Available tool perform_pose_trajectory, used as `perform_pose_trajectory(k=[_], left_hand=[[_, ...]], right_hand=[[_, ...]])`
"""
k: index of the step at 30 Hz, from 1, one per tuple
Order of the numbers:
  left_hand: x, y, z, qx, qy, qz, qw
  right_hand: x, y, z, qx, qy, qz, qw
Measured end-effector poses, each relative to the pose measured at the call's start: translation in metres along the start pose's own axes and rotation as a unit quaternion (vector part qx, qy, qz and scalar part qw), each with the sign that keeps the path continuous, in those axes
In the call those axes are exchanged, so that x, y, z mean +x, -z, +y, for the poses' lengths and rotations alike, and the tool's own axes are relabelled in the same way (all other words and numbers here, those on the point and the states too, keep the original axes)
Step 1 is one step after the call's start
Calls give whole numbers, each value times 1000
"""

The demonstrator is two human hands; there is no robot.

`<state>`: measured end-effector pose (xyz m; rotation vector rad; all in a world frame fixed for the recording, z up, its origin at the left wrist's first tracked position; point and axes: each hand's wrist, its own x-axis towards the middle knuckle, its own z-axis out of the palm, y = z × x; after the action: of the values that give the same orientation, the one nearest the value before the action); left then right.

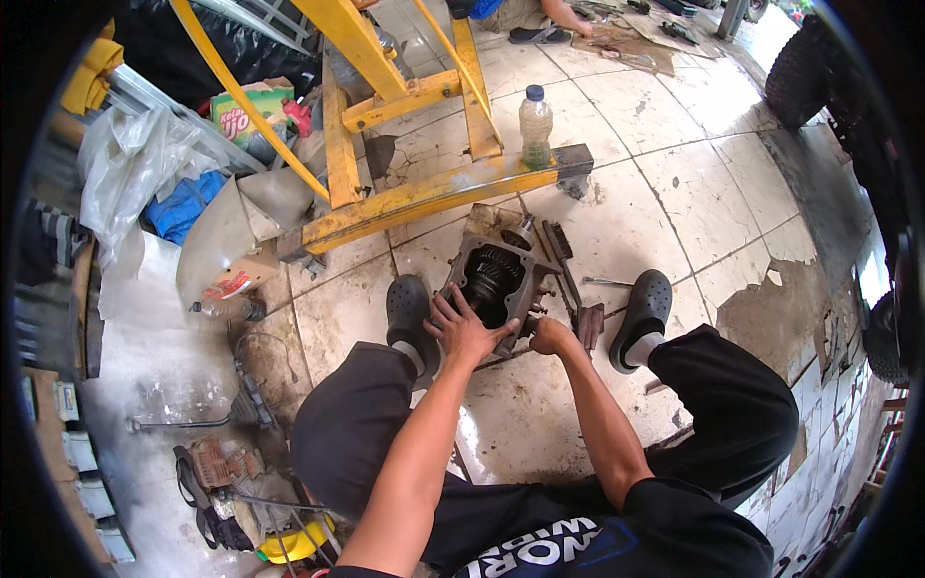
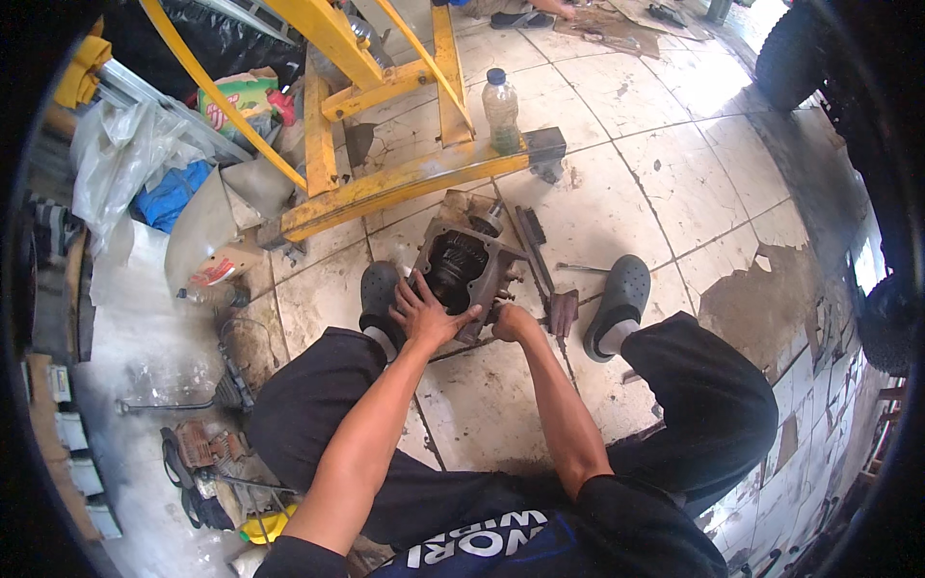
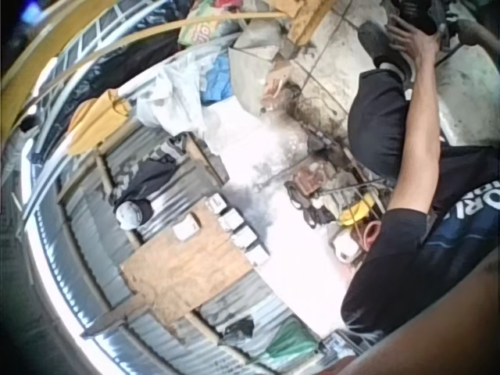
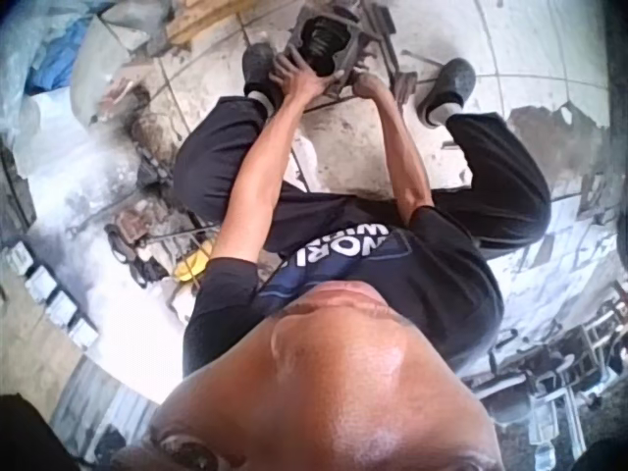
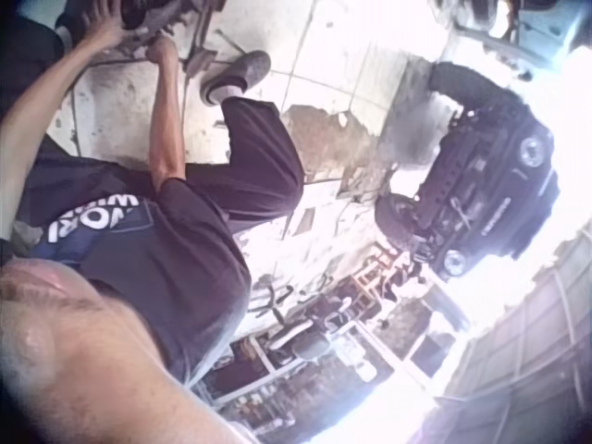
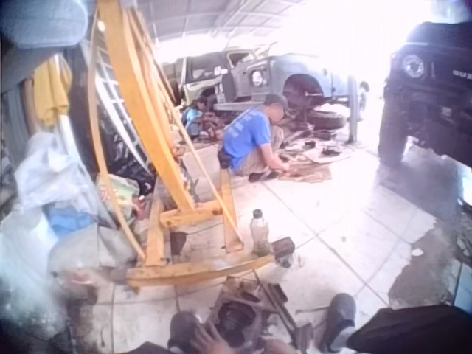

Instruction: The person sits on the floor and cleans a mechanical engine part using a rag. They wipe the exterior and interior surfaces of the part, occasionally turning it over to access different areas.

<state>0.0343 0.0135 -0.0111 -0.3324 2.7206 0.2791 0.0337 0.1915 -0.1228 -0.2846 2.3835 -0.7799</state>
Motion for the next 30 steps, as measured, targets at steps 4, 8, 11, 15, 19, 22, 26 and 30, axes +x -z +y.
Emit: perform_pose_trajectory(k=[4,8,11,15,19,22,26,30], left_hand=[[8,-3,2,2,-28,0,1000],[9,-4,-8,10,-12,11,1000],[5,-1,8,21,-30,24,999],[7,-6,-5,36,-15,25,999],[11,-10,2,43,-33,30,998],[17,-13,-2,42,-22,45,998],[11,-14,-3,39,-37,56,997],[-11,-20,0,113,-181,159,964]], right_hand=[[29,-15,27,-72,76,-16,994],[1,4,-21,-25,-28,-16,999],[16,-8,10,-36,22,9,999],[-19,2,-24,-8,-58,53,997],[-9,-30,1,111,-64,134,983],[-35,-22,-18,124,-70,143,979],[-38,-35,-14,111,-12,306,946],[-47,-47,35,317,-196,351,859]])
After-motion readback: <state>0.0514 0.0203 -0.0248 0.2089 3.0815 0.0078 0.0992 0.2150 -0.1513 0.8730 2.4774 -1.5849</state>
